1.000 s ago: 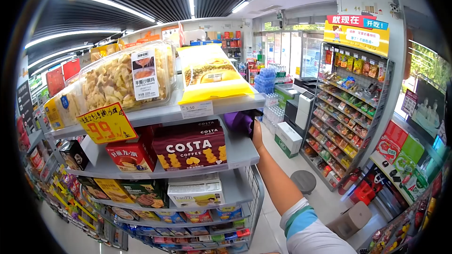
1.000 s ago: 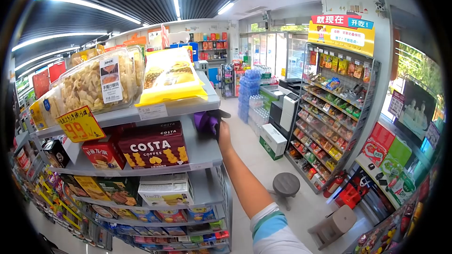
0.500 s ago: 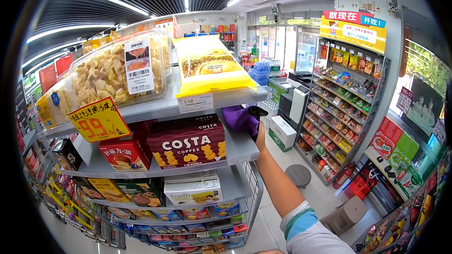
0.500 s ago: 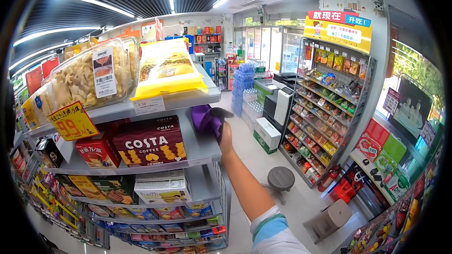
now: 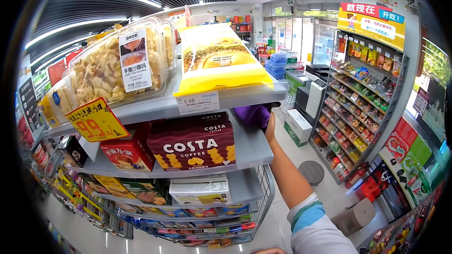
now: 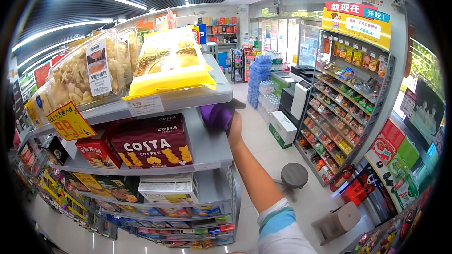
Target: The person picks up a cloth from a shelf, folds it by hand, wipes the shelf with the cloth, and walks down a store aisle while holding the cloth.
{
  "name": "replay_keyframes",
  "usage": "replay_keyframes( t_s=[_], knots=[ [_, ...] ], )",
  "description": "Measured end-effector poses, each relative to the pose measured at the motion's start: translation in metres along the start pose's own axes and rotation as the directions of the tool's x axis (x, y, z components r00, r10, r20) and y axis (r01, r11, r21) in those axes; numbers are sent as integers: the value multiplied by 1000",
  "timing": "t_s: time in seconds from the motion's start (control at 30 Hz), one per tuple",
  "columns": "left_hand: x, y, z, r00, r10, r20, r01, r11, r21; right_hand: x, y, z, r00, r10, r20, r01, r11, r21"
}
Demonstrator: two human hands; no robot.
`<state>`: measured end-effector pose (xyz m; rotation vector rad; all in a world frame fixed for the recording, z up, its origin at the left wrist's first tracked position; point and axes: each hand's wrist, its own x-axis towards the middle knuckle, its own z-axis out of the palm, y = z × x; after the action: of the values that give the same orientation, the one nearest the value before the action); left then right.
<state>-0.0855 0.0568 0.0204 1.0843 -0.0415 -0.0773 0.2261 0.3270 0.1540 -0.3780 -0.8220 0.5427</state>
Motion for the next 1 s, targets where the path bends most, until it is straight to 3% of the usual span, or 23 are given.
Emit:
replay_keyframes(
  t_s=[0.03, 0.2, 0.3, 0.43, 0.5, 0.53, 0.57, 0.6, 0.63, 0.67, 0.8, 0.87, 0.97, 1.0],
  knots=[
    [1, -1, -1, 1000, 1, -10, -1, 1000, -1, 3, -4, 1, 994, -83, 72, 91, 989, -116],
    [-1, -2, -3, 995, -6, -101, 5, 1000, -12, 15, -20, 21, 969, -134, 210, 183, 954, -238],
    [-2, 1, -4, 990, 20, -139, -18, 1000, 16, 23, -14, 24, 972, -146, 182, 193, 942, -276],
    [0, -12, -11, 979, 64, -195, -45, 994, 103, 47, 12, 5, 968, -152, 199, 194, 957, -214],
    [9, -45, -22, 984, 154, -92, -161, 984, -72, 58, 24, -6, 974, -80, 214, 104, 989, -102],
    [5, -35, -14, 980, 161, -115, -172, 981, -88, 68, 36, -11, 980, -132, 150, 146, 986, -84],
    [-1, -11, -7, 979, 127, -158, -121, 991, 51, 83, 57, -44, 963, -162, 217, 205, 959, -194],
    [-5, 8, -3, 974, 98, -206, -61, 982, 180, 97, 79, -64, 973, -60, 221, 48, 997, 59],
    [-5, 7, -8, 988, 96, -123, -73, 982, 174, 92, 76, -63, 983, -43, 179, 39, 999, 27],
    [-5, 0, -11, 995, 97, -35, -91, 984, 152, 76, 58, -49, 994, -27, 101, 32, 998, -52],
    [-12, 2, -7, 967, 253, -7, -246, 948, 203, 28, -30, -15, 971, 58, -232, -118, 960, -254],
    [-22, 5, -10, 985, 175, 2, -173, 969, 179, -5, -80, -8, 921, 39, -389, -174, 932, -318],
    [-36, 5, -17, 976, 219, -3, -217, 969, 119, -48, -152, -43, 887, -75, -456, -121, 915, -385],
    [-40, 1, -18, 973, 229, 7, -228, 966, 119, -79, -175, -43, 946, -122, -302, -38, 880, -474]
  ],
)
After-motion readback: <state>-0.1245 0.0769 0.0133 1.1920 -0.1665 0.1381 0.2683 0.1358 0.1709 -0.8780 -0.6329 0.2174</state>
